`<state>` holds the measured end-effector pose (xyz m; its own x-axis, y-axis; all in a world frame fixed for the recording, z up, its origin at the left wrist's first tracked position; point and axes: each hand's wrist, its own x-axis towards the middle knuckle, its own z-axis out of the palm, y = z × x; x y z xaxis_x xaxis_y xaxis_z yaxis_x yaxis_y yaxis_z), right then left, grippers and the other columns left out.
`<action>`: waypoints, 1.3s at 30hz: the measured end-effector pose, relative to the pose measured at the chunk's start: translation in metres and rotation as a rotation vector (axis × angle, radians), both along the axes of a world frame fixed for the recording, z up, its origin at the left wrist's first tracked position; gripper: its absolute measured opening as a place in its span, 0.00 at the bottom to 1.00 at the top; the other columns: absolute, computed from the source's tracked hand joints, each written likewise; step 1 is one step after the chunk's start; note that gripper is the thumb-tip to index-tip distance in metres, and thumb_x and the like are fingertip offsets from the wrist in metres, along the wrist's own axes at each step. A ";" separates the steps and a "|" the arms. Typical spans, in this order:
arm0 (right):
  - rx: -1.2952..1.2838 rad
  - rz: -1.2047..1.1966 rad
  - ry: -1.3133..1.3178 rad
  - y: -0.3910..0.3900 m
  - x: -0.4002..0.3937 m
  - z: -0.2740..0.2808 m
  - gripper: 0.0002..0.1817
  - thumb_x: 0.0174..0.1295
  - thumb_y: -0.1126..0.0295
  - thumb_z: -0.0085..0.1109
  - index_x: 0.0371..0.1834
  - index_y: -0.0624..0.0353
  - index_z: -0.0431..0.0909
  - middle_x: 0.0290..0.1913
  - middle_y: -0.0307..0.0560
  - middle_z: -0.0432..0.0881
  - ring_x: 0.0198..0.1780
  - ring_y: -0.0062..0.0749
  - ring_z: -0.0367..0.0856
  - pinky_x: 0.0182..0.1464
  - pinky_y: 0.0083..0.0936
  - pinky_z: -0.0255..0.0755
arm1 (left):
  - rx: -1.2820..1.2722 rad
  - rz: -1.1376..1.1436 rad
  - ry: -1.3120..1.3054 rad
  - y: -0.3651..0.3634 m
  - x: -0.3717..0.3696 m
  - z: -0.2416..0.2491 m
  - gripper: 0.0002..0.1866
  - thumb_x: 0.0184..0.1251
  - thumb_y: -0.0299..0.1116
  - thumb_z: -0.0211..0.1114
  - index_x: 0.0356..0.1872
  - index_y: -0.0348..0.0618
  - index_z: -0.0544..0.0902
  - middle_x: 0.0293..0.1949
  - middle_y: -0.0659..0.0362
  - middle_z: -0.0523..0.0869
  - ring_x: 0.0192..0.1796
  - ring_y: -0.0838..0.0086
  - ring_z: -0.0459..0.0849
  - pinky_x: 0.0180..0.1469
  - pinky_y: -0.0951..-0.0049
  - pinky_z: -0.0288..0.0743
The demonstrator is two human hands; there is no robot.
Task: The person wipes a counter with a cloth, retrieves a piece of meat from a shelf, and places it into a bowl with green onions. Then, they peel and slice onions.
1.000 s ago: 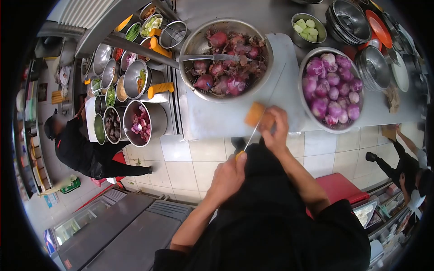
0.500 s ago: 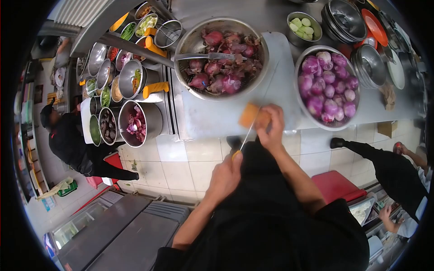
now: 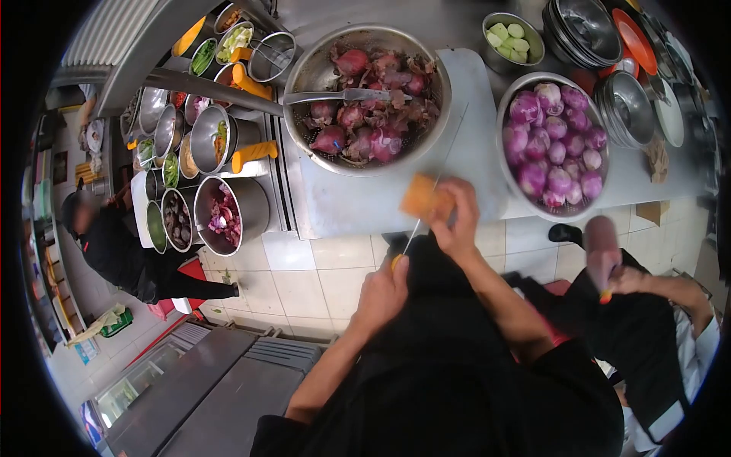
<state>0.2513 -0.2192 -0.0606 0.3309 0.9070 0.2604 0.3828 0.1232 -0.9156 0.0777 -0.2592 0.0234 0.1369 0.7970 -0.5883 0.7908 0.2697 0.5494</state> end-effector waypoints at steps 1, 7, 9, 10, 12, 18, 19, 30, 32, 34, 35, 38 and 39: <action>-0.010 0.000 -0.002 -0.001 0.000 0.000 0.24 0.45 0.72 0.61 0.50 0.61 0.74 0.49 0.59 0.75 0.51 0.52 0.74 0.55 0.38 0.70 | 0.008 -0.006 0.004 0.000 0.000 -0.010 0.28 0.79 0.50 0.44 0.34 0.30 0.75 0.25 0.32 0.79 0.35 0.32 0.78 0.36 0.44 0.70; -0.014 -0.005 0.049 -0.001 -0.003 -0.006 0.25 0.47 0.70 0.62 0.51 0.61 0.74 0.49 0.59 0.74 0.52 0.54 0.73 0.58 0.40 0.67 | 0.033 0.019 -0.034 0.010 0.009 -0.021 0.29 0.78 0.52 0.45 0.35 0.31 0.77 0.27 0.32 0.80 0.37 0.32 0.79 0.38 0.43 0.72; 0.046 0.011 0.017 -0.003 -0.003 -0.009 0.26 0.47 0.69 0.63 0.52 0.61 0.73 0.50 0.59 0.74 0.54 0.55 0.71 0.60 0.42 0.65 | 0.045 0.042 -0.054 0.007 0.004 -0.033 0.30 0.77 0.54 0.45 0.38 0.32 0.78 0.30 0.31 0.81 0.40 0.32 0.79 0.42 0.44 0.74; 0.076 0.034 0.005 -0.002 -0.003 -0.004 0.28 0.46 0.68 0.63 0.54 0.61 0.72 0.51 0.60 0.73 0.54 0.55 0.71 0.61 0.43 0.64 | 0.030 0.026 -0.067 0.010 0.002 -0.036 0.30 0.77 0.55 0.44 0.39 0.32 0.79 0.32 0.30 0.81 0.42 0.33 0.79 0.44 0.44 0.74; 0.109 0.072 -0.010 -0.003 -0.004 0.001 0.32 0.44 0.67 0.64 0.57 0.62 0.69 0.52 0.61 0.72 0.56 0.56 0.69 0.62 0.44 0.62 | 0.014 0.026 -0.130 0.015 -0.002 -0.031 0.31 0.77 0.55 0.44 0.40 0.31 0.79 0.33 0.30 0.81 0.43 0.34 0.80 0.46 0.44 0.74; -0.049 -0.003 -0.244 -0.012 -0.007 0.002 0.40 0.40 0.71 0.65 0.62 0.65 0.64 0.53 0.62 0.71 0.58 0.57 0.68 0.63 0.46 0.63 | 0.093 -0.048 -0.182 0.019 -0.019 0.012 0.29 0.77 0.52 0.45 0.38 0.34 0.82 0.34 0.35 0.83 0.41 0.38 0.81 0.46 0.46 0.73; -0.047 0.011 -0.280 -0.011 -0.006 0.004 0.40 0.39 0.71 0.65 0.63 0.65 0.64 0.53 0.62 0.71 0.58 0.57 0.68 0.63 0.45 0.63 | 0.112 -0.051 -0.171 0.017 -0.022 0.010 0.30 0.77 0.53 0.45 0.37 0.32 0.82 0.33 0.35 0.83 0.40 0.38 0.81 0.45 0.45 0.73; -0.196 -0.021 -0.339 0.002 0.001 0.017 0.39 0.37 0.69 0.71 0.59 0.67 0.69 0.52 0.59 0.74 0.56 0.55 0.73 0.61 0.42 0.67 | 0.198 -0.080 -0.266 0.015 -0.034 -0.001 0.35 0.75 0.60 0.43 0.39 0.29 0.79 0.29 0.35 0.82 0.38 0.39 0.82 0.45 0.46 0.73; -0.144 -0.088 -0.291 0.001 0.002 0.014 0.37 0.39 0.71 0.71 0.58 0.66 0.71 0.52 0.57 0.73 0.56 0.51 0.74 0.60 0.39 0.68 | 0.191 -0.090 -0.267 0.018 -0.036 0.001 0.35 0.75 0.60 0.43 0.39 0.29 0.79 0.29 0.35 0.82 0.38 0.40 0.82 0.45 0.47 0.74; -0.148 -0.148 -0.229 -0.002 0.001 0.022 0.37 0.39 0.71 0.71 0.58 0.65 0.71 0.52 0.55 0.73 0.55 0.48 0.74 0.60 0.38 0.68 | 0.165 -0.091 -0.260 0.021 -0.037 -0.002 0.35 0.75 0.59 0.43 0.39 0.28 0.80 0.30 0.35 0.83 0.38 0.40 0.83 0.45 0.47 0.74; -0.132 -0.163 -0.248 -0.004 0.002 0.023 0.35 0.42 0.74 0.72 0.58 0.64 0.72 0.52 0.53 0.72 0.55 0.46 0.74 0.60 0.37 0.68 | 0.165 -0.091 -0.268 0.019 -0.037 -0.005 0.35 0.75 0.59 0.43 0.39 0.28 0.80 0.30 0.35 0.83 0.38 0.40 0.83 0.45 0.47 0.75; -0.041 -0.266 -0.069 -0.006 0.004 0.012 0.32 0.45 0.76 0.73 0.57 0.64 0.72 0.53 0.52 0.71 0.55 0.44 0.73 0.59 0.36 0.68 | 0.185 -0.096 -0.287 0.018 -0.037 -0.011 0.35 0.75 0.59 0.44 0.39 0.28 0.80 0.31 0.34 0.83 0.39 0.39 0.83 0.45 0.46 0.75; -0.024 -0.263 0.001 -0.005 0.011 -0.002 0.29 0.47 0.78 0.72 0.55 0.63 0.72 0.54 0.51 0.70 0.55 0.41 0.73 0.58 0.36 0.69 | 0.200 -0.094 -0.291 0.018 -0.036 -0.011 0.35 0.75 0.59 0.44 0.39 0.27 0.80 0.31 0.34 0.83 0.39 0.39 0.83 0.45 0.46 0.75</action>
